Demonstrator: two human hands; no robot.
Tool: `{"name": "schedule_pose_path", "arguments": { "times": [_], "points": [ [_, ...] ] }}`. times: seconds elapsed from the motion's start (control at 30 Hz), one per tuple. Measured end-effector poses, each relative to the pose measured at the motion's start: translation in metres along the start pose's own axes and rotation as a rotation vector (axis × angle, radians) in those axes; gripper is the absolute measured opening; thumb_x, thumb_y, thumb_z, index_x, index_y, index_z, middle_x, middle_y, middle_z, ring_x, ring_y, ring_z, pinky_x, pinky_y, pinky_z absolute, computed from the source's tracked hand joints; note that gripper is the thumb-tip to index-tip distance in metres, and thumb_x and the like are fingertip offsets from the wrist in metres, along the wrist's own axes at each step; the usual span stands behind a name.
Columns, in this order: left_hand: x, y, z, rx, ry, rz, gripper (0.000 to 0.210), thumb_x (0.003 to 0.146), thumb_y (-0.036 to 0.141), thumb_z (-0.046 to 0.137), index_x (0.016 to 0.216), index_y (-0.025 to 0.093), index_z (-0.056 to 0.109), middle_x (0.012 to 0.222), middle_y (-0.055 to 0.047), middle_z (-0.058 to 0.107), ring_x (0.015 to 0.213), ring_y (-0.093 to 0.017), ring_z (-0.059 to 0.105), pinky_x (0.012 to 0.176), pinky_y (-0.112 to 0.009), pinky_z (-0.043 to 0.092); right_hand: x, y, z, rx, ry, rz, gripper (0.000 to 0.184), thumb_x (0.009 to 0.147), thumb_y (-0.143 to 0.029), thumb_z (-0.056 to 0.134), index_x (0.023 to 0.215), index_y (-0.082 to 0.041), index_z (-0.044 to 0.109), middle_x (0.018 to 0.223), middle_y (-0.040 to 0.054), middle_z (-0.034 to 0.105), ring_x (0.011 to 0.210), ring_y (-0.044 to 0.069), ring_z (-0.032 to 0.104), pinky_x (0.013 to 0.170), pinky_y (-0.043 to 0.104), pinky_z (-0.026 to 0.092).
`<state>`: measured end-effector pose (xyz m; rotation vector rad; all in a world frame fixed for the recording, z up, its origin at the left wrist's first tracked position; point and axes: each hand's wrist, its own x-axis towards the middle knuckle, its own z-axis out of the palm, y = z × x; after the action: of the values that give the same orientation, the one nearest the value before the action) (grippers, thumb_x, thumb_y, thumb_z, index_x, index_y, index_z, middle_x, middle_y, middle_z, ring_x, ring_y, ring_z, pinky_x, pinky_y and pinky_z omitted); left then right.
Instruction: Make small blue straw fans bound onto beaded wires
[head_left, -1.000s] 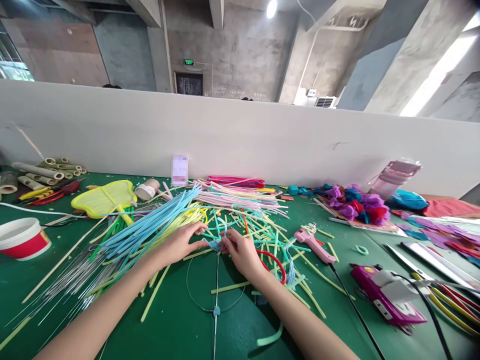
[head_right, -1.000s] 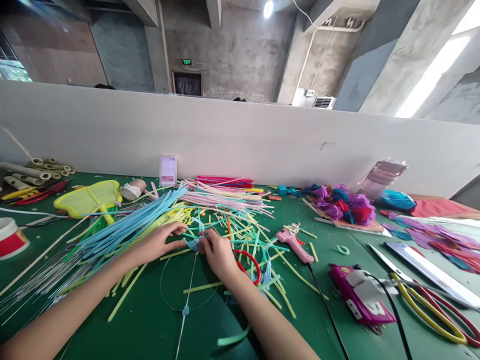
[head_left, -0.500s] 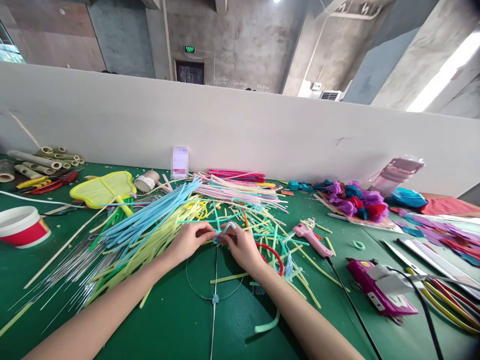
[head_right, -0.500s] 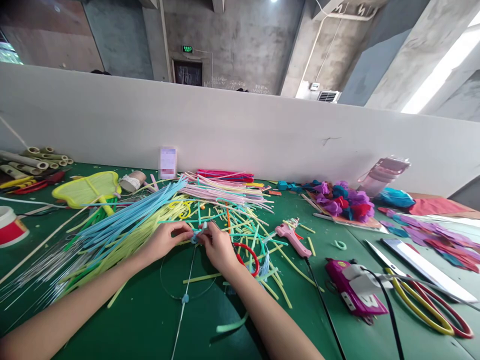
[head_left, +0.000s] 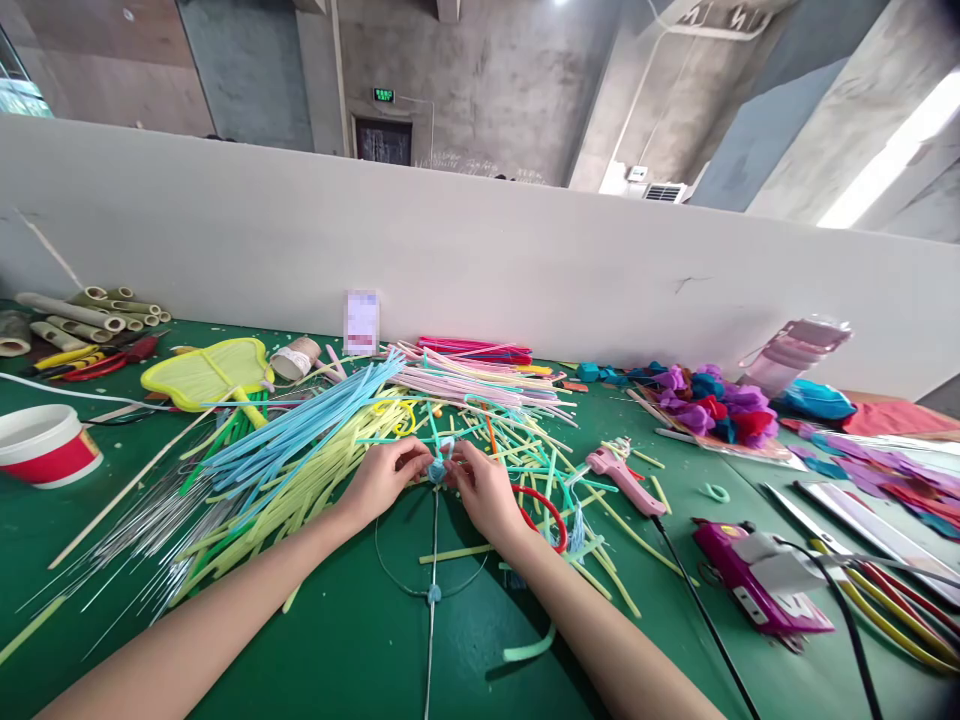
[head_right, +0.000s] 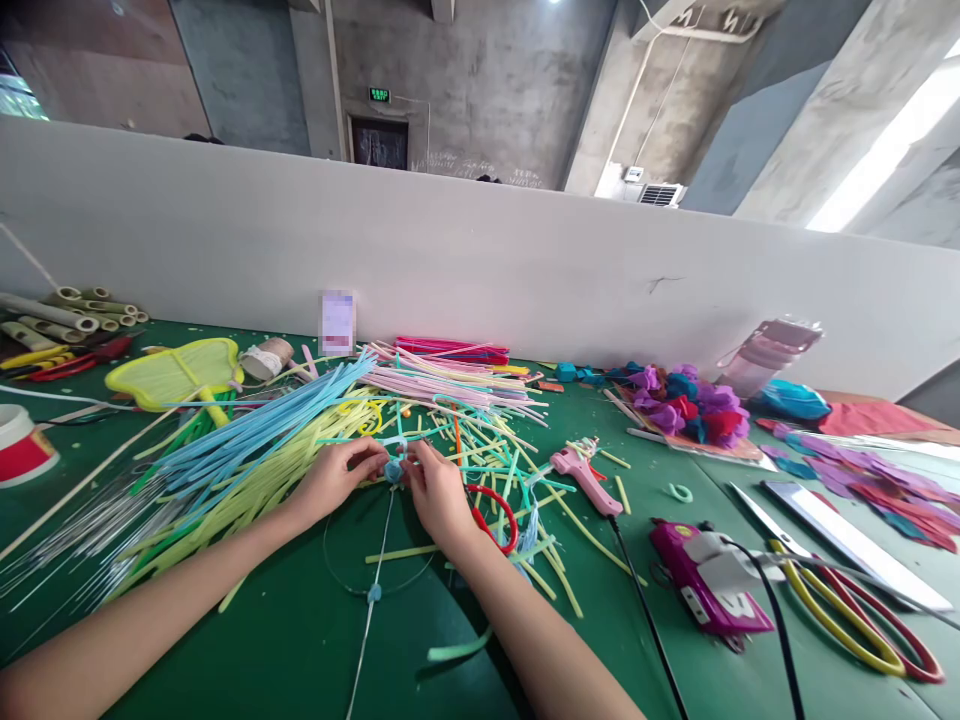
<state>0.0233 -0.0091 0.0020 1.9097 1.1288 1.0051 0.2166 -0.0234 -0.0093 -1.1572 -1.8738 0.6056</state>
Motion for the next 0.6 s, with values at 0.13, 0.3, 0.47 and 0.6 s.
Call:
{"name": "schedule_pose_path", "arguments": {
  "times": [0.13, 0.3, 0.47, 0.6],
  "points": [
    [0.0015, -0.0058, -0.0027, -0.124, -0.059, -0.019, 0.026, 0.088, 0.045, 0.064, 0.095, 0.02, 0.07, 0.089, -0.004, 0.074, 0.085, -0.022, 0.069, 0.076, -0.03, 0.054, 0.0011, 0.0028, 0.0015, 0.129, 0.043, 0.107, 0.017, 0.092, -0.028, 0.054, 0.108, -0.024, 0.056, 0.086, 0.0031, 0.073, 0.072, 0.02, 0.073, 0.068, 0.031, 0.058],
    [0.0046, -0.0099, -0.0004, -0.125, -0.06, -0.007, 0.024, 0.088, 0.043, 0.064, 0.093, 0.021, 0.072, 0.09, -0.005, 0.075, 0.086, -0.023, 0.07, 0.078, -0.033, 0.054, 0.0012, 0.0037, 0.0044, 0.296, 0.092, 0.172, 0.011, 0.087, -0.033, 0.063, 0.092, -0.024, 0.056, 0.08, 0.0018, 0.073, 0.072, 0.021, 0.075, 0.068, 0.033, 0.061],
    [0.0066, -0.008, 0.0022, -0.015, 0.002, 0.06, 0.024, 0.088, 0.043, 0.063, 0.089, 0.021, 0.072, 0.089, -0.004, 0.074, 0.083, -0.022, 0.068, 0.074, -0.031, 0.052, -0.0004, 0.0012, 0.0034, 0.154, 0.046, 0.106, 0.013, 0.091, -0.032, 0.059, 0.095, -0.025, 0.069, 0.086, 0.0024, 0.077, 0.079, 0.022, 0.075, 0.076, 0.035, 0.059],
    [0.0063, -0.0057, 0.0011, -0.047, -0.022, 0.034, 0.02, 0.09, 0.039, 0.062, 0.088, 0.021, 0.07, 0.084, -0.002, 0.074, 0.081, -0.021, 0.068, 0.074, -0.029, 0.052, -0.0006, -0.0061, 0.0006, 0.072, 0.032, 0.074, 0.013, 0.09, -0.031, 0.062, 0.095, -0.026, 0.072, 0.088, 0.0024, 0.078, 0.08, 0.022, 0.074, 0.076, 0.033, 0.057]
  ]
}}
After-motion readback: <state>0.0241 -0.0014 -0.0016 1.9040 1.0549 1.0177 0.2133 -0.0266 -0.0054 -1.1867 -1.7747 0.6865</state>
